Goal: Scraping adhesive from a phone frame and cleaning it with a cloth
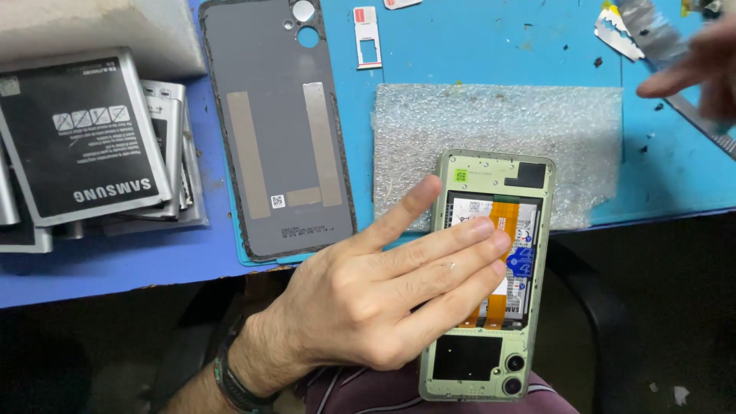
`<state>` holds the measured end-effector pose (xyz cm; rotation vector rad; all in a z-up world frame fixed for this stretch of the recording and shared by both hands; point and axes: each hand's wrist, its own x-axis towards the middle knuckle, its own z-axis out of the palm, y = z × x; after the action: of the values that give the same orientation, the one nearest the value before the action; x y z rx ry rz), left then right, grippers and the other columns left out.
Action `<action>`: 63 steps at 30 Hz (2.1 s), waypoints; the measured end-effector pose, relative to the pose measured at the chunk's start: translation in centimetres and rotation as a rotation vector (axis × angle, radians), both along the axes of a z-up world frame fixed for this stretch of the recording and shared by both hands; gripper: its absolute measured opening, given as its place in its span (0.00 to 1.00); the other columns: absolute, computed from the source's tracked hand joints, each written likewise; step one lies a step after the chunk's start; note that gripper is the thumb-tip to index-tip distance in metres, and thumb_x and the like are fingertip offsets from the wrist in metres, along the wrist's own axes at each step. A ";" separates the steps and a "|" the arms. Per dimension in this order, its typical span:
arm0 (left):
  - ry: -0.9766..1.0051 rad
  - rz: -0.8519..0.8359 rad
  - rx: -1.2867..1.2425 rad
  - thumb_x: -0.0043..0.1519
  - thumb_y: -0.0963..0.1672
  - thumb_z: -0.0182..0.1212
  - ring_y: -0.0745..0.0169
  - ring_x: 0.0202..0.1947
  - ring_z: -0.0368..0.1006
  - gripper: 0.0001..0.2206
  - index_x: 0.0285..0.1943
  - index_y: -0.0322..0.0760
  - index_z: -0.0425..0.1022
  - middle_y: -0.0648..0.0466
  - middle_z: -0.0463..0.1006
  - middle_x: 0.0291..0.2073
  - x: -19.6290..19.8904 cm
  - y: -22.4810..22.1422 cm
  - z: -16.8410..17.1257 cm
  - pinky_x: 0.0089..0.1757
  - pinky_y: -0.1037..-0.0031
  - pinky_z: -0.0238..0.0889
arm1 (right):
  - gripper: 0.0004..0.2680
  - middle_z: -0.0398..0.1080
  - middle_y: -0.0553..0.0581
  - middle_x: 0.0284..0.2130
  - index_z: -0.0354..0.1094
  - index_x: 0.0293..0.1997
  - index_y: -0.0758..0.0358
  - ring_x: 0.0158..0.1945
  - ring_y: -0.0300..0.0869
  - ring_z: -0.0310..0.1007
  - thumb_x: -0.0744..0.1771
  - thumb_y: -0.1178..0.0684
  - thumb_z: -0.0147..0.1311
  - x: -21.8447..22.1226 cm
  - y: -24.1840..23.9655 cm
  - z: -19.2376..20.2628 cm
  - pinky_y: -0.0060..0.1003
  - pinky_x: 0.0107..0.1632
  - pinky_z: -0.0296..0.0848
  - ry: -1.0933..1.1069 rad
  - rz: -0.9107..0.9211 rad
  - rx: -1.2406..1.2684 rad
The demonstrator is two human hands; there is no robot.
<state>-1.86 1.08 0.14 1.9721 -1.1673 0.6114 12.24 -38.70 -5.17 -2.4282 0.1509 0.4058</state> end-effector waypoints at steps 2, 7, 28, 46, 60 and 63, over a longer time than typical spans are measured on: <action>0.009 -0.018 -0.008 0.74 0.35 0.64 0.47 0.60 0.83 0.06 0.57 0.24 0.84 0.39 0.84 0.57 0.2 0.1 0.0 0.64 0.48 0.74 | 0.23 0.64 0.65 0.69 0.61 0.72 0.66 0.69 0.54 0.63 0.75 0.37 0.36 -0.7 -0.2 0.8 0.53 0.71 0.59 -0.046 0.075 0.031; 0.032 -0.034 -0.023 0.74 0.35 0.64 0.46 0.59 0.84 0.06 0.56 0.23 0.84 0.39 0.84 0.57 0.3 0.0 0.1 0.62 0.55 0.80 | 0.29 0.67 0.73 0.64 0.62 0.69 0.77 0.63 0.59 0.71 0.75 0.33 0.29 -3.4 -0.6 2.7 0.53 0.68 0.71 -0.192 0.299 0.129; 0.165 -0.047 -0.102 0.77 0.35 0.53 0.44 0.61 0.85 0.11 0.57 0.18 0.82 0.37 0.83 0.57 0.4 0.4 -0.5 0.64 0.50 0.83 | 0.05 0.73 0.54 0.54 0.55 0.64 0.49 0.66 0.53 0.86 0.82 0.58 0.38 -11.7 5.5 3.0 0.42 0.75 0.88 -0.389 0.336 0.287; 0.132 -0.038 -0.093 0.78 0.35 0.56 0.45 0.61 0.84 0.09 0.57 0.19 0.83 0.36 0.83 0.58 0.4 0.7 -0.6 0.65 0.51 0.83 | 0.16 0.73 0.69 0.60 0.67 0.52 0.71 0.66 0.55 0.78 0.75 0.44 0.39 -9.5 6.4 2.8 0.46 0.74 0.77 -0.190 0.274 0.338; 0.262 -0.065 -0.193 0.74 0.34 0.59 0.46 0.60 0.83 0.09 0.56 0.18 0.84 0.38 0.82 0.58 -0.2 0.4 -0.7 0.67 0.50 0.76 | 0.11 0.74 0.73 0.60 0.70 0.51 0.76 0.65 0.57 0.79 0.73 0.55 0.44 -8.6 10.5 5.4 0.47 0.72 0.78 -0.198 0.345 0.291; 0.199 -0.030 -0.169 0.75 0.35 0.58 0.47 0.61 0.83 0.09 0.56 0.18 0.84 0.39 0.83 0.58 -0.3 0.6 -0.7 0.66 0.52 0.77 | 0.13 0.72 0.74 0.62 0.65 0.55 0.72 0.66 0.58 0.76 0.76 0.49 0.37 -8.9 5.1 1.8 0.47 0.75 0.73 -0.211 0.365 0.299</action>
<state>-2.13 1.71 -0.58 1.8228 -0.9887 0.4705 3.37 -33.56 -3.37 -2.1791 -0.4216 0.3021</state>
